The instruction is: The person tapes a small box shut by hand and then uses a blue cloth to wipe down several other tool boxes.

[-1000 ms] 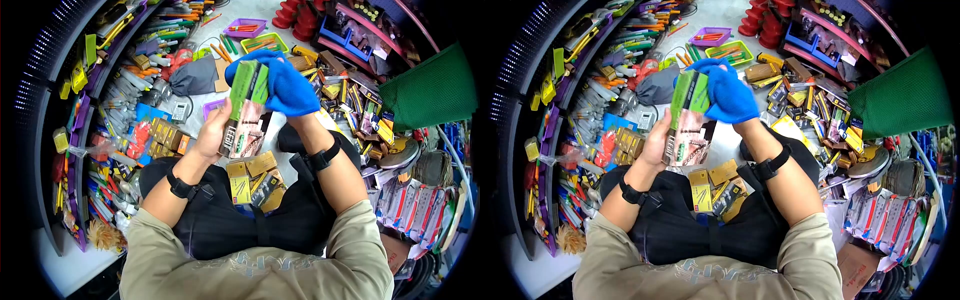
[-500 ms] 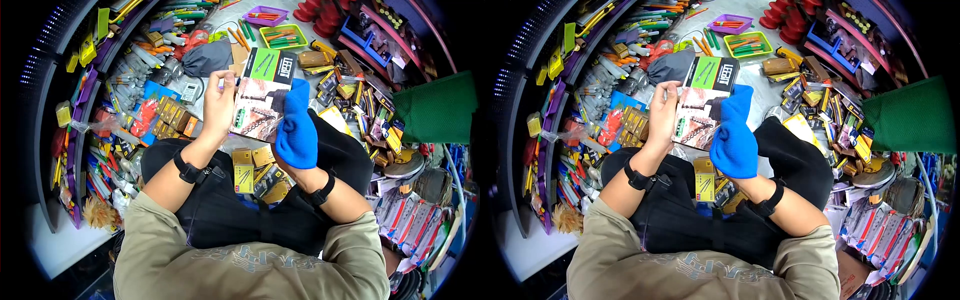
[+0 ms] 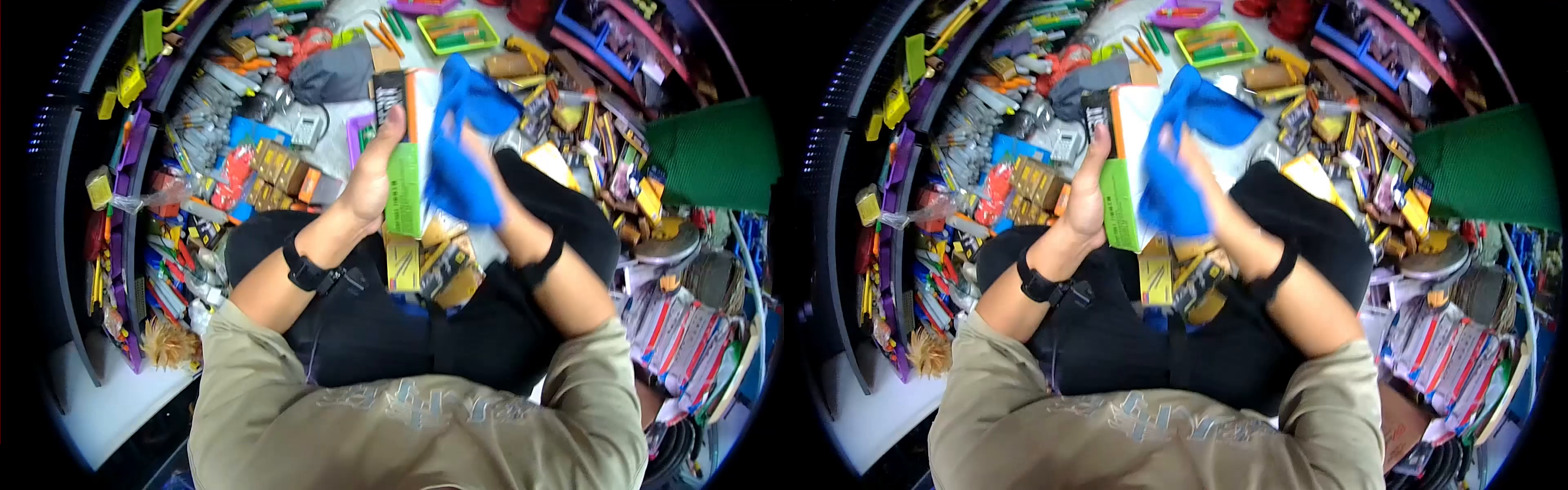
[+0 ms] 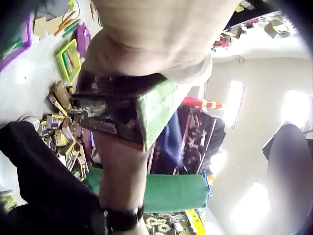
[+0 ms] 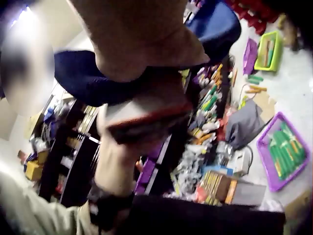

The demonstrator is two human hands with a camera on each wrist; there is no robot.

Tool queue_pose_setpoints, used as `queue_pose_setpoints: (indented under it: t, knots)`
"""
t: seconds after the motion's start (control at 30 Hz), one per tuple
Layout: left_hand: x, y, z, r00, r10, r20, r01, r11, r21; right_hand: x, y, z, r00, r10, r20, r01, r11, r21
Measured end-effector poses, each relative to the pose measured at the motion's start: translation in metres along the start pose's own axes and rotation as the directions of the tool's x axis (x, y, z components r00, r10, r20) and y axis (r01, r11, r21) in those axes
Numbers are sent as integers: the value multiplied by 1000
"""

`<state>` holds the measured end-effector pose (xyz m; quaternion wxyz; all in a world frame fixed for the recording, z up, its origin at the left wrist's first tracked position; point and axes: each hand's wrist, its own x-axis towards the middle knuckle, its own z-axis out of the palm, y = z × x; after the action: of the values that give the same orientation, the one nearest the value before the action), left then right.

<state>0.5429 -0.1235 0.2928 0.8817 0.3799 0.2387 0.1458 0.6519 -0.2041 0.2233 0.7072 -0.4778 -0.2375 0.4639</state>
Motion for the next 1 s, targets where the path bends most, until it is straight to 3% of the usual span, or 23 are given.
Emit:
queue_pose_setpoints:
  t: [0.03, 0.07, 0.1, 0.13, 0.17, 0.2, 0.23, 0.27, 0.3, 0.33, 0.37, 0.43, 0.5, 0.53, 0.57, 0.63, 0.7, 0.77, 0.83, 0.87, 0.93, 0.97, 1.0]
  knots:
    - [3, -14, -20, 995, 18, 99, -32, 990, 140, 6, -27, 7, 973, 194, 123, -227, 895, 384]
    - [3, -20, -24, 989, 36, 143, -60, 984, 168, 8, -29, -8, 985, -139, 99, 166, 911, -376]
    - [1, -24, -26, 981, 62, 186, -98, 977, 190, 5, -28, -22, 878, -348, 329, 426, 254, -869]
    - [0, -21, -16, 981, 155, 118, -173, 973, 156, 2, -12, -10, 966, -250, 71, 241, 759, -605]
    - [0, -13, -11, 983, 150, 109, -166, 975, 151, -1, 4, 4, 995, -19, -98, 8, 994, -108]
    - [1, -5, -8, 983, 183, 25, -183, 983, 7, -11, -12, 18, 972, -225, -73, 113, 714, -691]
    - [6, 0, -9, 977, 205, -59, -211, 969, -132, -20, -3, 17, 956, -285, 62, 239, 644, -727]
    - [14, 5, -34, 971, 217, -100, -220, 975, -26, -25, 9, 15, 936, -309, 169, 325, 571, -754]
    - [22, 11, -50, 974, 143, -176, -155, 986, -59, -29, 18, 13, 905, -323, 276, 410, 492, -768]
    - [28, 18, -67, 944, 164, -287, -165, 986, 22, -32, 21, 15, 939, -233, 252, 331, 419, -845]
    - [33, 24, -79, 898, 193, -396, -167, 981, 100, -29, 28, 10, 939, -227, 259, 334, 417, -846]
    - [40, 32, -89, 806, 292, -515, -346, 938, -10, -13, 53, -9, 948, 135, 287, 221, 368, -903]
    - [40, 43, -103, 801, 323, -503, -400, 915, -48, 3, 86, -22, 989, 101, 104, 57, 389, -919]
    - [36, 47, -101, 807, 292, -513, -371, 927, -55, 12, 90, -22, 989, 150, 11, -51, 402, -914]
    - [30, 50, -100, 811, 260, -525, -341, 938, -63, 22, 95, -23, 982, 173, -78, -154, 482, -863]
    - [22, 52, -107, 836, 204, -510, -280, 957, -77, 36, 93, -14, 984, 167, -60, -157, 658, -736]
    - [11, 52, -108, 919, 136, -371, -162, 986, -40, 40, 92, -8, 979, 201, -21, -162, 718, -676]
    - [7, 51, -115, 971, -14, -240, -26, 987, -162, 47, 89, -4, 948, 305, 88, -67, 465, -883]
    - [0, 50, -111, 964, -165, -206, 160, 986, -41, 42, 62, 5, 965, -16, 260, 234, 497, -836]
    - [-3, 48, -113, 951, -258, -169, 253, 966, -48, 38, 44, 10, 916, -204, 345, 400, 454, -796]
    - [-1, 38, -115, 938, -333, -93, 321, 938, -130, 29, -6, 23, 796, -246, 552, 604, 286, -744]
    - [-2, 33, -113, 931, -358, -74, 344, 926, -154, 24, -17, 25, 794, -233, 562, 608, 283, -742]
    - [-1, 29, -115, 918, -395, 25, 395, 910, -125, 21, -25, 26, 699, -187, 690, 713, 113, -692]
